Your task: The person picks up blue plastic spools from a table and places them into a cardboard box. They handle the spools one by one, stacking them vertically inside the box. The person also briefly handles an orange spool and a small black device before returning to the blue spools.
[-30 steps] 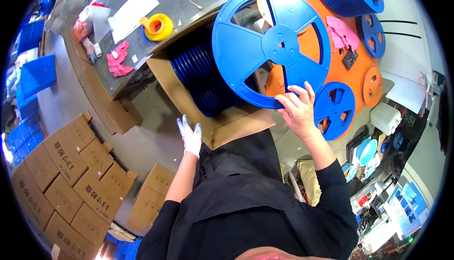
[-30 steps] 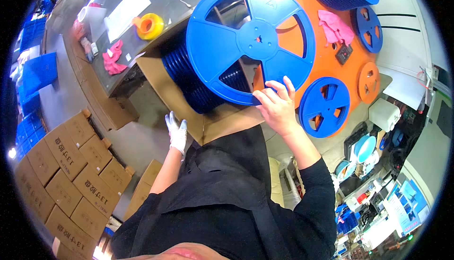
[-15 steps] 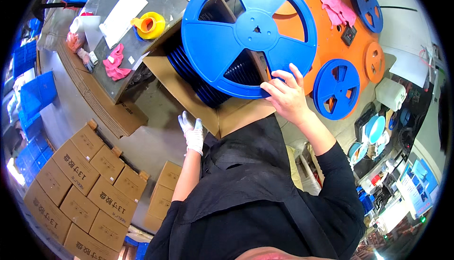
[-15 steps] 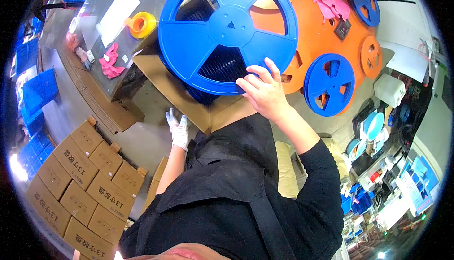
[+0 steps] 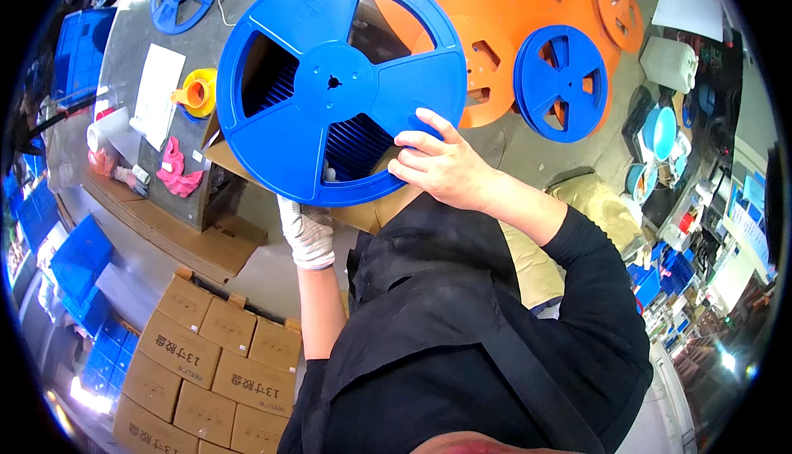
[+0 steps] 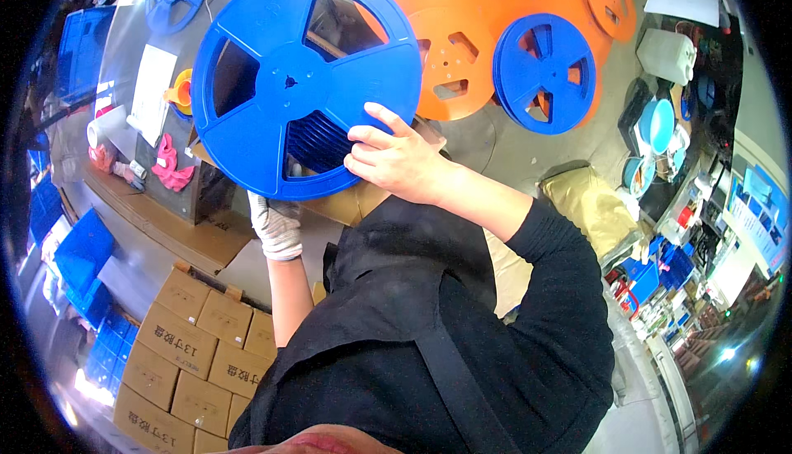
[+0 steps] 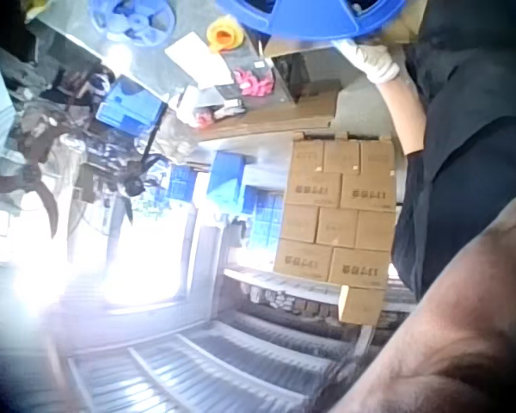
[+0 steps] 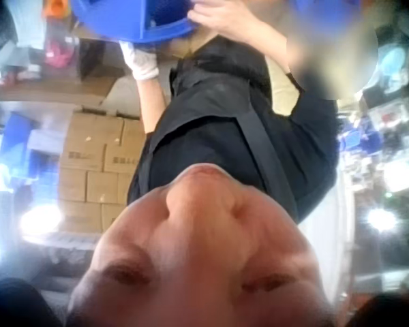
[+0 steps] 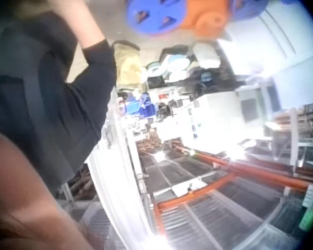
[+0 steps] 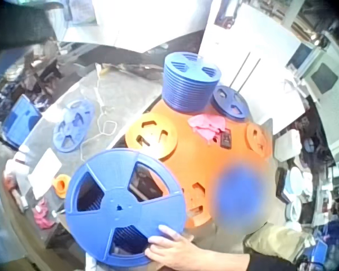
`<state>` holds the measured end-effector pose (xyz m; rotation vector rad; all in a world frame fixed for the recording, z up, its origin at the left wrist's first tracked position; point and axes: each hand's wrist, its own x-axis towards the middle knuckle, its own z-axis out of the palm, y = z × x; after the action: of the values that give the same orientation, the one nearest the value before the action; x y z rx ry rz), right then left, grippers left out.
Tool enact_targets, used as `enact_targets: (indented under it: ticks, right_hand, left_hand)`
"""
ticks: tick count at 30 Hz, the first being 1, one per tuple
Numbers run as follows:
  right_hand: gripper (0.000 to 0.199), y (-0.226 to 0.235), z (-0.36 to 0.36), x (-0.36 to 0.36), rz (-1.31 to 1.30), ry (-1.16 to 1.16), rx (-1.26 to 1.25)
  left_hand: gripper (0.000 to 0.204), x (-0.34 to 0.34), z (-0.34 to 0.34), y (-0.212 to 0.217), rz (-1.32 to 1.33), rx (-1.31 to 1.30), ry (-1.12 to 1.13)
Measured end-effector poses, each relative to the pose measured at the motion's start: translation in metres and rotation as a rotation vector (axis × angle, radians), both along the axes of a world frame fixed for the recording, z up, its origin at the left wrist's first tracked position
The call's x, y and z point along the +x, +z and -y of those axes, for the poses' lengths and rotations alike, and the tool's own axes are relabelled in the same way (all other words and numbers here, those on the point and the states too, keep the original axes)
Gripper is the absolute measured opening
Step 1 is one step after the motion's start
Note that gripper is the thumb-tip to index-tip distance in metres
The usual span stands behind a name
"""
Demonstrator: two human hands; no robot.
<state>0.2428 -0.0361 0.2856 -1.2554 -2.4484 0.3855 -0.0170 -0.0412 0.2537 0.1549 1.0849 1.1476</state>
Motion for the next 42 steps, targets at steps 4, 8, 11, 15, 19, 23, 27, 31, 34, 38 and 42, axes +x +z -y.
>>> enact_targets:
  ticks: [4,8,11,15,19,23,27,31,34,38,42]
  right_hand:
    - [0.022,0.005,0.0,0.005,-0.044,0.004,-0.05]
    - [0.023,0.009,0.002,0.008,-0.107,-0.004,-0.091]
    - [0.025,0.011,0.004,0.006,-0.151,-0.003,-0.074]
    - [0.031,0.015,0.004,0.003,-0.168,-0.027,-0.006]
    - [0.034,0.024,0.002,0.0,-0.498,-0.176,-0.049]
    - [0.039,0.025,-0.006,0.013,-1.631,-0.851,-0.613]
    - [0.04,0.004,0.001,0.035,-1.915,-1.023,-0.972]
    - [0.036,-0.004,0.005,0.043,-1.971,-1.002,-1.123]
    - [0.037,-0.013,0.01,0.045,-2.038,-0.907,-1.128]
    - [0.035,-0.018,0.011,0.046,-2.093,-0.89,-1.174]
    - [0.034,-0.019,0.012,0.047,-2.119,-0.891,-1.199]
  left_hand:
    - [0.051,0.008,-0.004,0.016,-0.062,-0.02,0.014]
    - [0.051,0.009,-0.005,0.021,-0.1,-0.008,-0.013]
    - [0.05,0.003,-0.005,0.022,-0.125,0.001,-0.05]
    - [0.055,0.013,-0.01,0.036,-0.199,0.128,-0.163]
    - [0.065,0.049,-0.014,0.079,-0.177,0.31,-0.256]
    - [0.065,0.048,-0.011,0.072,-0.472,0.588,-0.325]
    - [0.045,0.024,0.006,0.065,-0.986,0.609,-0.209]
    - [0.043,0.013,0.011,0.059,-1.12,0.581,-0.179]
    - [0.045,0.007,0.014,0.057,-1.142,0.59,-0.177]
    - [0.045,0.008,0.016,0.058,-1.123,0.578,-0.177]
    - [0.046,0.008,0.017,0.058,-1.106,0.572,-0.175]
